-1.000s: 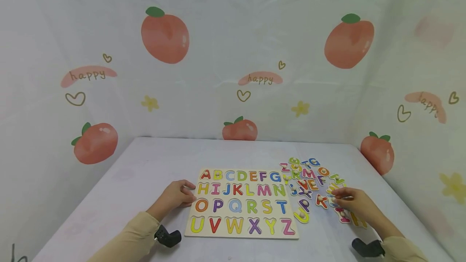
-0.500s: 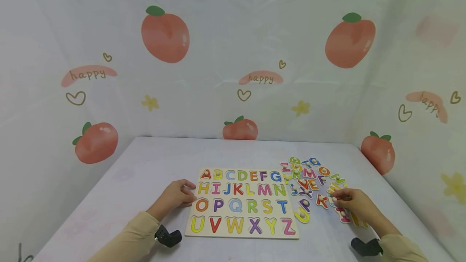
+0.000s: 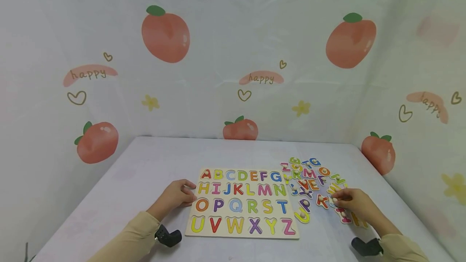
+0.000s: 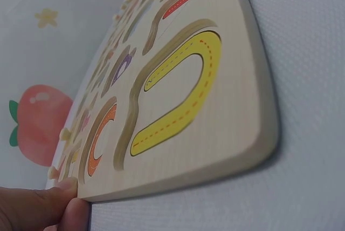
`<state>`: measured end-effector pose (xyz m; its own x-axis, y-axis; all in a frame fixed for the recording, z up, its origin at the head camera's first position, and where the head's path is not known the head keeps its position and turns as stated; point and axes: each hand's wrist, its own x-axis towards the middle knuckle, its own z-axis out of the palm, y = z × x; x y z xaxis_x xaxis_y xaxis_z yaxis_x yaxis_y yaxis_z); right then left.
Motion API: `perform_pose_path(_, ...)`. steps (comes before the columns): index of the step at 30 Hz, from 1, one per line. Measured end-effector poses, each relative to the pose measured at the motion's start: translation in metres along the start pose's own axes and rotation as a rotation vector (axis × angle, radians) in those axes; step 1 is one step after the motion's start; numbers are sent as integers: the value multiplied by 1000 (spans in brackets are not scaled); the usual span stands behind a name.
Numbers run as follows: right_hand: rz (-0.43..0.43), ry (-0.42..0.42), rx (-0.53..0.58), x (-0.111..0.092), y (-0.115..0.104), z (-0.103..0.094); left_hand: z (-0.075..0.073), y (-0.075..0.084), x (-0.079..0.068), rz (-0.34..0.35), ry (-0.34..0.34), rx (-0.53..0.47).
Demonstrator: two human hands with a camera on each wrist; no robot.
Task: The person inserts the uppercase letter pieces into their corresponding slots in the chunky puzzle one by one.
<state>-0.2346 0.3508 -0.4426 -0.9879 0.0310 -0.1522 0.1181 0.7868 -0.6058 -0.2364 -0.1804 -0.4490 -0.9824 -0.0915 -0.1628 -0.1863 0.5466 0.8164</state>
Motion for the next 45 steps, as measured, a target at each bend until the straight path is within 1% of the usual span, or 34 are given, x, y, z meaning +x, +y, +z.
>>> perform_pose_path(8, -20, 7, -6, -2, -1, -1, 0, 2, -1, -2, -2, 5)
perform_pose_path(16, -1, -14, 53, -6, -4, -3, 0, 3, -2, -3, -2, 4)
perform_pose_path(19, -5, -9, 47, -7, -5, -3, 0, 3, -2, 1, 0, 10)
perform_pose_path(27, 2, -3, 43, -5, -7, -2, 1, 2, 2, -19, 9, 19)
perform_pose_path(34, 8, 5, 42, -8, -11, -5, 1, 2, 1, -22, 9, 15)
perform_pose_path(37, -22, 25, 23, -8, -14, -8, 0, 2, 0, -9, 2, 11)
perform_pose_path(40, -71, 54, 1, -8, -20, -10, -1, 2, 0, -4, -2, 1)
perform_pose_path(45, -137, 98, -2, -8, -38, -6, -1, 0, 1, -14, -1, 3)
